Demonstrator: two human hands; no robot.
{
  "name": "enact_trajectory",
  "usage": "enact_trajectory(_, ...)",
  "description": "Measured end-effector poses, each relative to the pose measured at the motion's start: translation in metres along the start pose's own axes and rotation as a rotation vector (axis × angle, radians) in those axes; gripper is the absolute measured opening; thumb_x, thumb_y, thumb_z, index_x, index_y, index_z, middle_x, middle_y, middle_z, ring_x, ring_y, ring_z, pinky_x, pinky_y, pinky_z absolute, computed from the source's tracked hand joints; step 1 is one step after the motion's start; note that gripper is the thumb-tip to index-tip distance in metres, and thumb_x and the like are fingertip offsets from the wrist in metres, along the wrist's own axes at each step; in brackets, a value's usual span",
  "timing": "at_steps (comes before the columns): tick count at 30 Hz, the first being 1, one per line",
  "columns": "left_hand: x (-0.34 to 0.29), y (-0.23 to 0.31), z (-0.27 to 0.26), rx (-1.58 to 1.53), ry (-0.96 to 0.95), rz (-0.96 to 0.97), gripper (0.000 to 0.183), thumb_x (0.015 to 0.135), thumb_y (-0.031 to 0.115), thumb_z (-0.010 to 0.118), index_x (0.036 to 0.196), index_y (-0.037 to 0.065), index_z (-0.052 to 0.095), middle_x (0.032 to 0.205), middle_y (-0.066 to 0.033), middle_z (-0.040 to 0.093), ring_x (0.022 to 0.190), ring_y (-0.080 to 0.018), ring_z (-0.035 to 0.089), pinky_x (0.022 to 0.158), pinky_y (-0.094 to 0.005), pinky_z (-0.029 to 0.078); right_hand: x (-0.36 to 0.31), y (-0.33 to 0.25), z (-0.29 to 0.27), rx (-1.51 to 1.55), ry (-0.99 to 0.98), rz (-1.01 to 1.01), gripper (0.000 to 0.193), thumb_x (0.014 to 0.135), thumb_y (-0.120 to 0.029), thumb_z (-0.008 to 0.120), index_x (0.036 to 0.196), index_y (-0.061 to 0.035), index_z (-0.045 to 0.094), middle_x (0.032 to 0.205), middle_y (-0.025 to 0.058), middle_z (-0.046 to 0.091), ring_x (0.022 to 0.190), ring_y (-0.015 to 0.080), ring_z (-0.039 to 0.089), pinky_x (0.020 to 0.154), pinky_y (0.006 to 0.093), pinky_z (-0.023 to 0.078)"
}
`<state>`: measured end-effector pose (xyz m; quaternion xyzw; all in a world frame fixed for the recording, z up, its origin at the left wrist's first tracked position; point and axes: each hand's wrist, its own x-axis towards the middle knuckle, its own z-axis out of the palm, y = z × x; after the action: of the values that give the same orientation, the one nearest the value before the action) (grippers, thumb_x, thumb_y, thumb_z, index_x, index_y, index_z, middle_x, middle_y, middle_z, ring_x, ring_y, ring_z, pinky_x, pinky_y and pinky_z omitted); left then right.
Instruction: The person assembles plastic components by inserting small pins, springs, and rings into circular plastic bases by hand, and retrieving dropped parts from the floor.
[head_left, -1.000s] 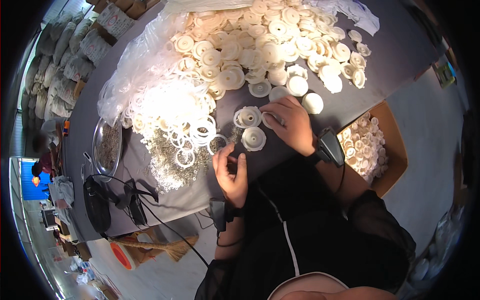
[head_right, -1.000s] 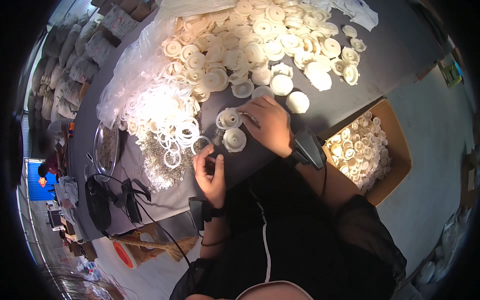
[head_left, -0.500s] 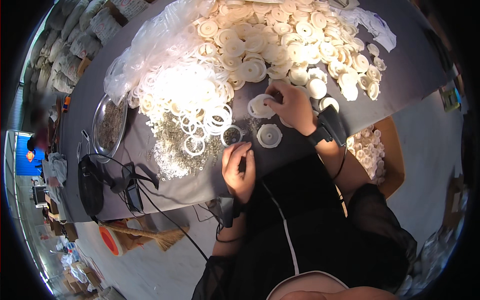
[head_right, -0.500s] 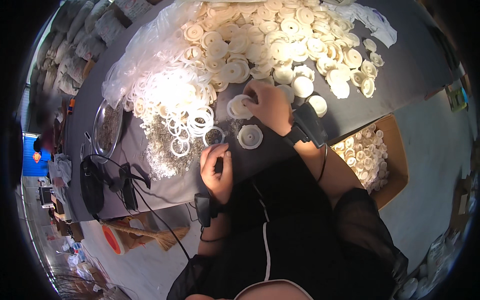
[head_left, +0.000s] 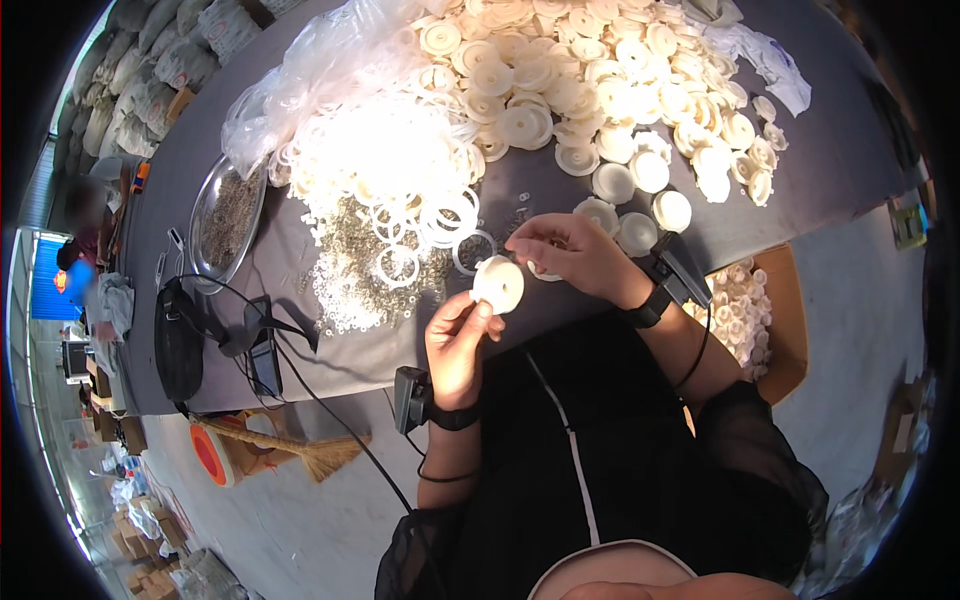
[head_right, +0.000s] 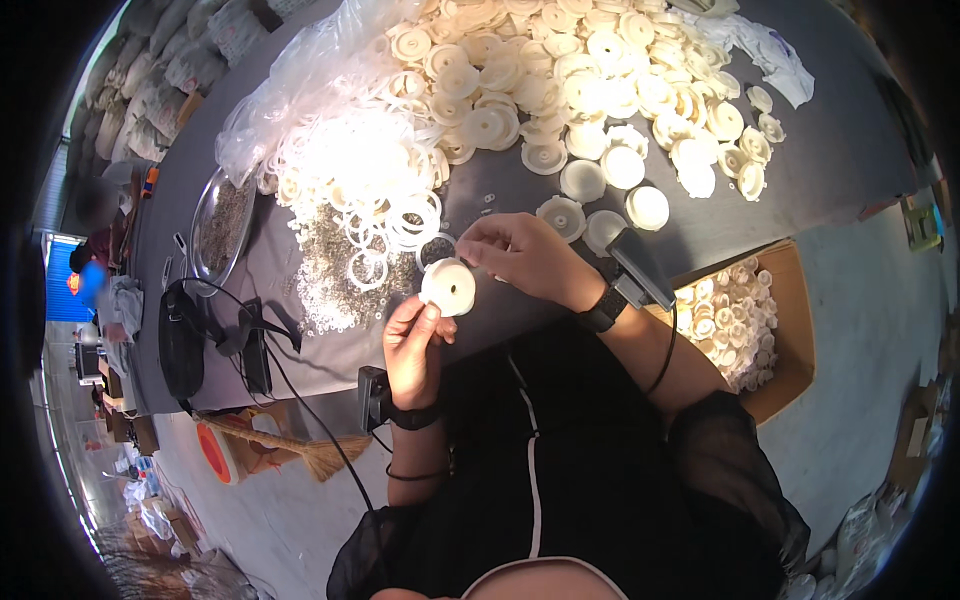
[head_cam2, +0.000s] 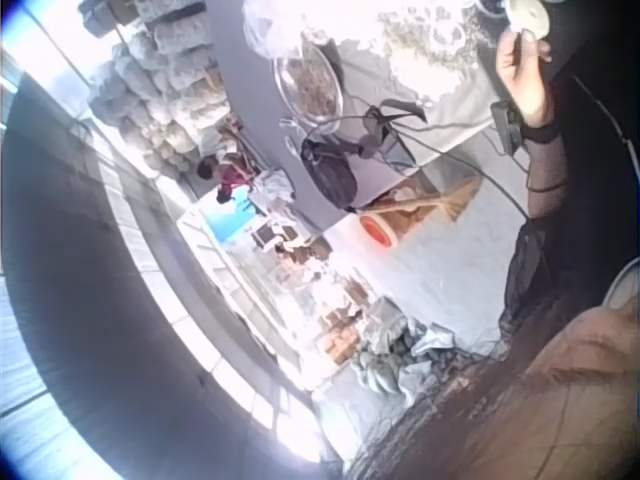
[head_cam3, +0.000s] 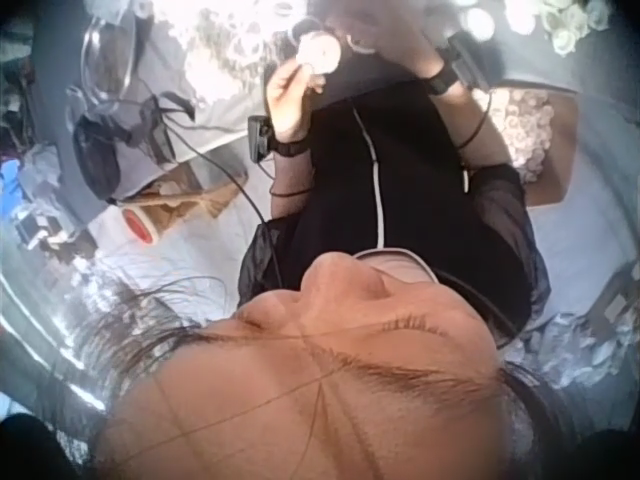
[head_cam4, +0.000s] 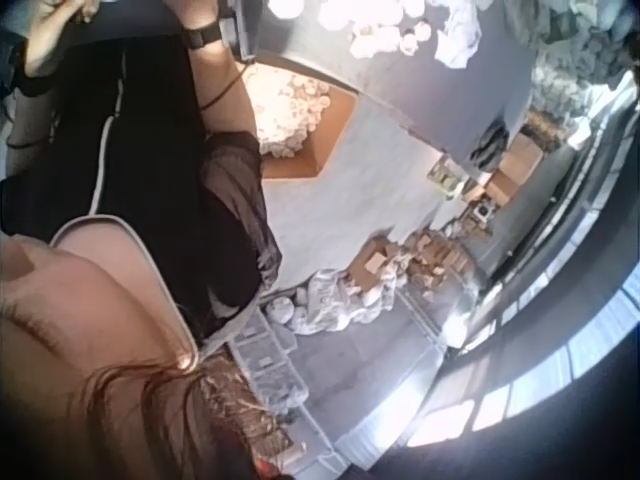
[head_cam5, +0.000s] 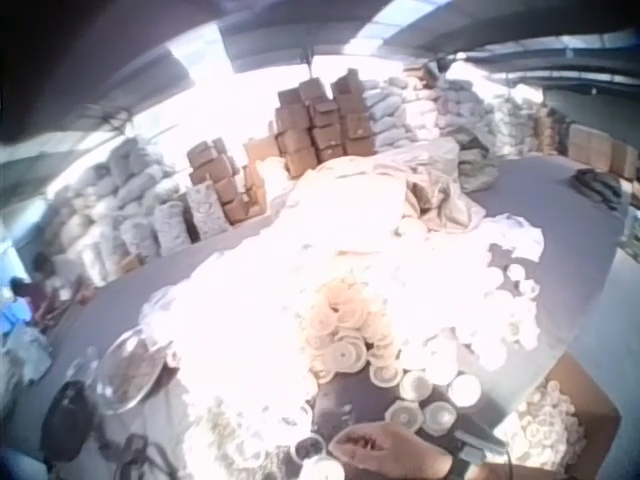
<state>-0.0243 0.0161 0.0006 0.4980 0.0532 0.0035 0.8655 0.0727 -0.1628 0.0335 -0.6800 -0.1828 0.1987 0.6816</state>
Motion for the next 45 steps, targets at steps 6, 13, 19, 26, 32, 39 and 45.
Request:
enact_trajectory(6, -0.024, 0.003, -0.036, -0.085, 0.152, -0.002, 0.02, 0.083, 0.002, 0.061, 0.103, 0.003, 0.06, 0.082, -0.0069, 0.064, 0.069, -0.0126, 0.059, 0.06, -0.0236, 0.044, 0.009, 0.0, 0.0, -0.769, 0.296, -0.298, 0.011, 0.077, -0.014, 0.062, 0.084, -0.0054, 0.063, 0.075, 0.0064, 0.061, 0.073, 0.0224, 0.056, 0.065, 0.033, 0.045)
enact_trajectory(13, -0.036, 0.008, -0.047, -0.041, 0.267, 0.099, 0.019, 0.08, 0.0, 0.065, 0.097, 0.005, 0.06, 0.078, -0.001, 0.061, 0.063, -0.007, 0.053, 0.057, -0.0199, 0.041, 0.034, 0.015, 0.009, -1.07, 0.226, -0.375, 0.011, 0.071, -0.01, 0.063, 0.081, -0.0065, 0.065, 0.079, 0.0047, 0.06, 0.082, 0.024, 0.052, 0.074, 0.0324, 0.044)
enact_trajectory(19, -0.04, 0.003, -0.051, 0.03, 0.27, 0.1, 0.019, 0.079, 0.0, 0.066, 0.096, 0.005, 0.06, 0.076, 0.0006, 0.059, 0.061, -0.0058, 0.05, 0.056, -0.0194, 0.04, 0.04, 0.02, 0.012, -1.016, 0.05, -0.303, 0.014, 0.069, -0.013, 0.064, 0.081, -0.0067, 0.066, 0.082, 0.0052, 0.059, 0.082, 0.0248, 0.052, 0.077, 0.0334, 0.043)
enact_trajectory(26, -0.043, -0.001, -0.056, 0.077, 0.22, 0.161, 0.016, 0.081, 0.003, 0.064, 0.096, 0.005, 0.059, 0.081, -0.0013, 0.061, 0.065, -0.0072, 0.051, 0.056, -0.0206, 0.039, 0.042, 0.004, 0.02, -0.958, 0.195, -0.391, 0.014, 0.069, -0.008, 0.062, 0.083, -0.0088, 0.064, 0.082, 0.0047, 0.06, 0.083, 0.0255, 0.053, 0.074, 0.0354, 0.044)
enact_trajectory(32, -0.042, -0.004, -0.063, -0.128, 0.36, 0.261, 0.012, 0.085, 0.004, 0.06, 0.097, 0.004, 0.057, 0.086, -0.0047, 0.062, 0.061, -0.0099, 0.053, 0.055, -0.0219, 0.043, 0.052, 0.012, 0.061, -0.857, -0.075, -0.606, 0.015, 0.072, -0.01, 0.064, 0.087, -0.0091, 0.064, 0.086, 0.0038, 0.059, 0.085, 0.0238, 0.054, 0.074, 0.034, 0.046)
enact_trajectory(39, -0.055, 0.014, -0.08, -0.225, 0.691, 0.552, 0.011, 0.09, 0.012, 0.053, 0.1, 0.006, 0.053, 0.087, -0.006, 0.06, 0.068, -0.0106, 0.054, 0.057, -0.0221, 0.044, 0.063, 0.028, 0.109, -0.915, -0.235, -0.701, 0.015, 0.071, -0.01, 0.065, 0.085, -0.0095, 0.063, 0.079, 0.0026, 0.055, 0.081, 0.0228, 0.052, 0.07, 0.0336, 0.046)
enact_trajectory(45, -0.068, 0.022, -0.1, -0.228, 0.769, 0.593, 0.007, 0.09, 0.014, 0.052, 0.092, 0.007, 0.052, 0.079, -0.0023, 0.054, 0.066, -0.009, 0.048, 0.058, -0.0222, 0.04, 0.067, 0.033, 0.146, -0.949, -0.256, -0.711, 0.009, 0.072, -0.014, 0.064, 0.08, -0.0105, 0.064, 0.079, 0.002, 0.055, 0.082, 0.0209, 0.052, 0.071, 0.0324, 0.046)
